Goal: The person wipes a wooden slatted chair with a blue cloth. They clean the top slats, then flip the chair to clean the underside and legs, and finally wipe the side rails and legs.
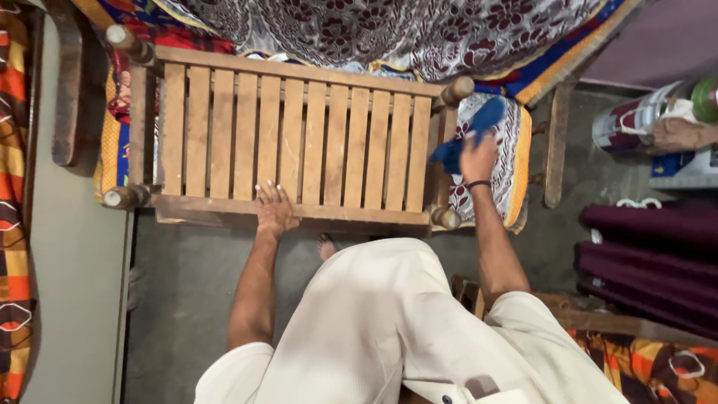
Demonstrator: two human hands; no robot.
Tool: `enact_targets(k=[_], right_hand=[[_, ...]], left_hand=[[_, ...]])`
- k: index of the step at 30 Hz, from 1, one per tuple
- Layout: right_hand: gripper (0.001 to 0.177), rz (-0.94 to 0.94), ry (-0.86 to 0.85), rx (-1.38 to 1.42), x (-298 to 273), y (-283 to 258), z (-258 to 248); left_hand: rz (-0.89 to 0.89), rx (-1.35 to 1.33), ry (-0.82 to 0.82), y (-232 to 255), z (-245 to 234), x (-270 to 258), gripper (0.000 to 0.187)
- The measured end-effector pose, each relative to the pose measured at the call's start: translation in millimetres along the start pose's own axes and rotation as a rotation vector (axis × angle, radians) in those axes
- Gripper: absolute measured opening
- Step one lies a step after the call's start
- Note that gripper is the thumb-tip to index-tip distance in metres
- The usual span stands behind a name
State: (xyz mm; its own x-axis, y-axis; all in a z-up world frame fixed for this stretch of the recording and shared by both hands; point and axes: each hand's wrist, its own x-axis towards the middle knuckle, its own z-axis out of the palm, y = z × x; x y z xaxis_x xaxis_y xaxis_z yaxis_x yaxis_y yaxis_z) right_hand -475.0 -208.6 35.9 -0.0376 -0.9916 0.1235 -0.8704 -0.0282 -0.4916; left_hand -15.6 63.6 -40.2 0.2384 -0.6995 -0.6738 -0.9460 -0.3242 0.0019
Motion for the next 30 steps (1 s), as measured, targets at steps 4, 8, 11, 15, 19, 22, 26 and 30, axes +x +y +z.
enact_targets(k=[4,8,11,15,19,22,26,30], right_hand=[[0.076,-0.315,-0.453,-0.456,-11.4,-11.7,33.1],[0.089,-0.316,-0.520,-0.720,11.9,-27.5,43.7],[0.087,-0.290,-0.485,-0.800,32.5,-30.7,43.8],[0.078,-0.157,-0.488,-0.726,66.3,-53.3,53.9],[0.076,-0.171,-0.563,-0.835,82.0,-69.4,62.2],[0.072,-0.211,-0.559,-0.803,89.1,-70.4,60.1],[0.067,-0.181,-0.502,-0.507,83.3,-56.4,44.2],[0.063,-0.179,-0.344,-0.383,70.8,-51.1,34.8]], left_hand=[[0.023,0.026,-0.023,-3.5,-4.3,0.5,0.122],[-0.028,-0.022,-0.040,1.7,-9.8,-4.4,0.116],[-0.027,-0.016,-0.062,7.9,-16.1,-9.4,0.116],[-0.074,0.006,-0.097,14.1,-32.1,-15.5,0.111],[-0.094,0.033,-0.134,19.6,-45.3,-17.7,0.108],[-0.096,0.023,-0.132,22.1,-50.2,-22.2,0.110],[-0.100,0.008,-0.125,24.8,-55.0,-26.2,0.112],[-0.123,0.014,-0.131,25.7,-57.7,-26.5,0.113]])
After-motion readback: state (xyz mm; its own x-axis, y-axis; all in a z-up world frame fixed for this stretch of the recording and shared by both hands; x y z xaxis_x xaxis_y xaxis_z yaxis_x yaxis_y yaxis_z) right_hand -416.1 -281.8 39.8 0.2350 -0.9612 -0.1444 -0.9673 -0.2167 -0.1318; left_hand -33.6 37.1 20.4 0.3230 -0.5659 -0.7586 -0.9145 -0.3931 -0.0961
